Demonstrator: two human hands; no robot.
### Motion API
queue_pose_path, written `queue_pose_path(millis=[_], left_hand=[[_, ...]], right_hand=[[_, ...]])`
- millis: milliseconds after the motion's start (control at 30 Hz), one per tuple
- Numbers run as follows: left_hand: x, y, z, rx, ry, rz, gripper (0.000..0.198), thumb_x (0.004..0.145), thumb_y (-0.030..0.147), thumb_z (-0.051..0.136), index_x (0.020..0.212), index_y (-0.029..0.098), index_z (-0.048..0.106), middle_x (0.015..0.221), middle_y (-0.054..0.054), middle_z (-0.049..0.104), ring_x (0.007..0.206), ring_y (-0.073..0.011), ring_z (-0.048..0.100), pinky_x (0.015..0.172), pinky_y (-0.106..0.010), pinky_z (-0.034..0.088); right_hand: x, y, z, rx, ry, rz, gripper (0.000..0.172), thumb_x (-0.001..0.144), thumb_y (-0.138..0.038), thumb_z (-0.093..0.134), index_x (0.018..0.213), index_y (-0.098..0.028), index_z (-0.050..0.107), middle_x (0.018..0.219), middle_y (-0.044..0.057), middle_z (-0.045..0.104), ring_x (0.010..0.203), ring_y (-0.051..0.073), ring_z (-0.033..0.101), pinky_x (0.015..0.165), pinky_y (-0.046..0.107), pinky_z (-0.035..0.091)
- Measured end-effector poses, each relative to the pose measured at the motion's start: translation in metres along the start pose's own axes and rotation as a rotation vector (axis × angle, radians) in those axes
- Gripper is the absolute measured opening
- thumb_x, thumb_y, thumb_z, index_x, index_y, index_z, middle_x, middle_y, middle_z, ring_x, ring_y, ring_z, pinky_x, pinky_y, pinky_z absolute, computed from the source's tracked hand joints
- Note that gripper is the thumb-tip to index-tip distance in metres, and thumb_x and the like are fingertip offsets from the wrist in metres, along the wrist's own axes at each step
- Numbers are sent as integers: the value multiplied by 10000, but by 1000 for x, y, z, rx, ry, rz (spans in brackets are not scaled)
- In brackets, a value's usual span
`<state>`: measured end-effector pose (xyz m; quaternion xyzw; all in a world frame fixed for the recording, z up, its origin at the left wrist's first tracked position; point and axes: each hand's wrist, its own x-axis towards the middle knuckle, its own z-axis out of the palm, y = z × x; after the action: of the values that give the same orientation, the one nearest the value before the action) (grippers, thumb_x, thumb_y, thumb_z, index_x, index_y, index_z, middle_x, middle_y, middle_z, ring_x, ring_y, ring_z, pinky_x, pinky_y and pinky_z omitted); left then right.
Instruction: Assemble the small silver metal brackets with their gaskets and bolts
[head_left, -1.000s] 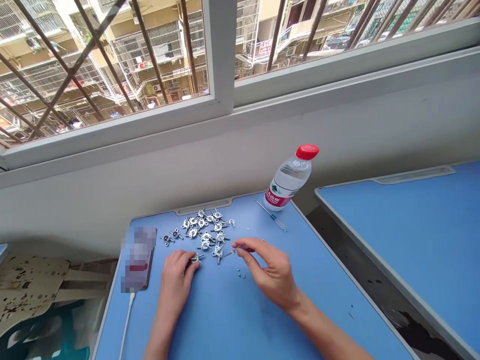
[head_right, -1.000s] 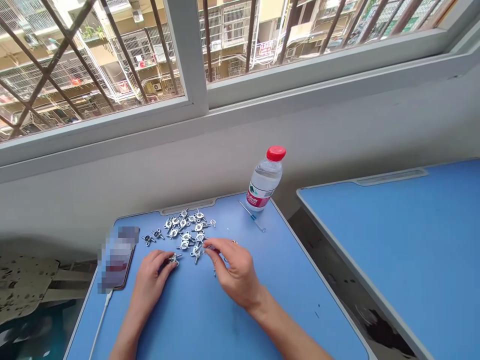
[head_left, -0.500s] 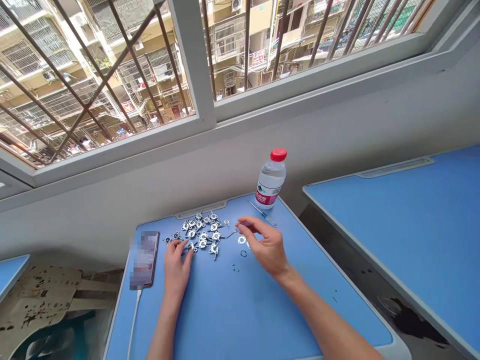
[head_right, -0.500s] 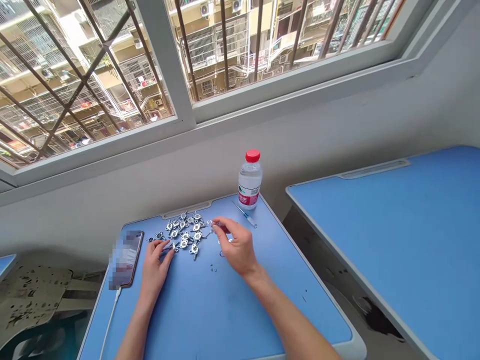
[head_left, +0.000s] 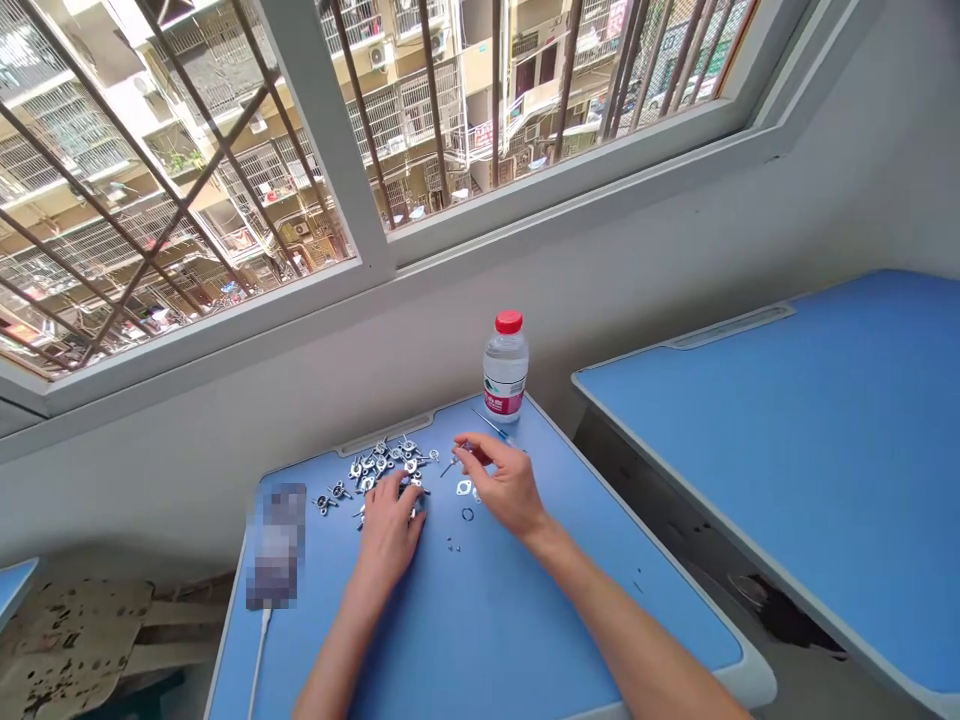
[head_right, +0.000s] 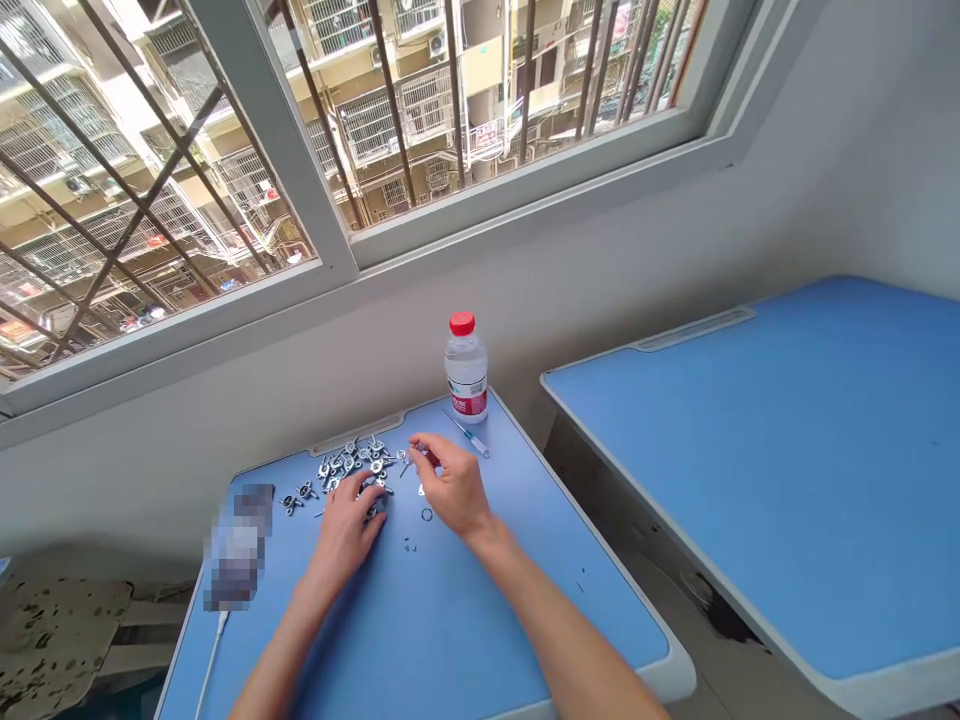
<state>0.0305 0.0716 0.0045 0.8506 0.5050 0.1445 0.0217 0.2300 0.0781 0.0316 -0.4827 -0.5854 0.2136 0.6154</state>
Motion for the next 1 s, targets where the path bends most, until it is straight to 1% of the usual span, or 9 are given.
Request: queue_pose_path(millis=[133, 233, 367, 467, 533, 633, 767, 900, 1000], left_hand=[[-10, -10, 0, -15, 86, -16, 173, 881, 101, 511, 928, 220, 628, 1171, -87, 617, 1099, -266, 587, 885, -429, 492], [-13, -9, -5, 4, 110, -38, 170, 876, 99, 498, 854, 206, 628, 1088, -81, 649, 1036, -258, 610, 874, -435, 473], [1, -4, -11, 13, 127, -62, 198, 878, 110, 493, 905, 211, 661, 1103, -87, 654, 1065, -269, 604, 911, -459, 446], [21, -4, -11, 24, 55, -34, 403, 875, 23, 405, 1084, 240, 673, 1191, -95, 628, 1112, -260, 590, 919, -454, 451], [34, -7, -11, 43, -34, -44, 471, 844, -23, 388, 1100, 238, 685, 1237, -106, 610, 1145, -275, 579, 903, -449, 467], [43, -12, -12, 40, -86, -60, 449, 795, -63, 389, 967, 190, 718, 1204, -104, 629, 1124, -250, 598, 924, -394, 480], [42, -18, -20, 48, -97, -86, 414, 798, -63, 373, 832, 175, 710, 1132, -96, 663, 1043, -235, 631, 882, -358, 493], [42, -19, -29, 72, -115, -117, 397, 826, -46, 379, 818, 188, 699, 1059, -80, 688, 1024, -251, 625, 855, -379, 468], [51, -16, -32, 86, -120, -124, 390, 869, -23, 376, 900, 197, 697, 1073, -75, 683, 1048, -243, 609, 864, -371, 442]], right_hand=[[2, -1, -3, -8, 22, -18, 142, 891, -256, 557, 890, -188, 682, 680, 17, 685, 538, 146, 624, 578, 266, 543], [2, -1, -3, -8, 23, -24, 141, 889, -248, 556, 899, -189, 684, 702, 22, 694, 547, 147, 627, 582, 268, 539], [2, 0, -3, -9, 28, -20, 141, 890, -253, 559, 904, -195, 686, 754, 34, 717, 566, 151, 642, 590, 271, 542], [2, 1, -3, -20, 33, -26, 137, 886, -236, 558, 904, -191, 686, 745, 32, 714, 572, 151, 644, 604, 270, 542], [3, 1, -4, -27, 33, -32, 136, 882, -224, 555, 902, -189, 685, 737, 29, 711, 573, 150, 643, 605, 267, 541], [4, 2, -4, -24, 37, -38, 132, 876, -210, 554, 899, -186, 682, 740, 28, 712, 569, 148, 640, 595, 265, 538], [4, 1, -5, -5, 43, -32, 126, 876, -205, 557, 898, -190, 680, 753, 25, 713, 558, 144, 632, 584, 264, 530], [3, 0, -5, 6, 40, -24, 120, 875, -204, 564, 902, -197, 680, 762, 21, 712, 560, 140, 628, 584, 262, 527], [4, 0, -6, 11, 53, -27, 120, 875, -209, 565, 900, -198, 682, 753, 17, 708, 550, 137, 626, 578, 259, 526]])
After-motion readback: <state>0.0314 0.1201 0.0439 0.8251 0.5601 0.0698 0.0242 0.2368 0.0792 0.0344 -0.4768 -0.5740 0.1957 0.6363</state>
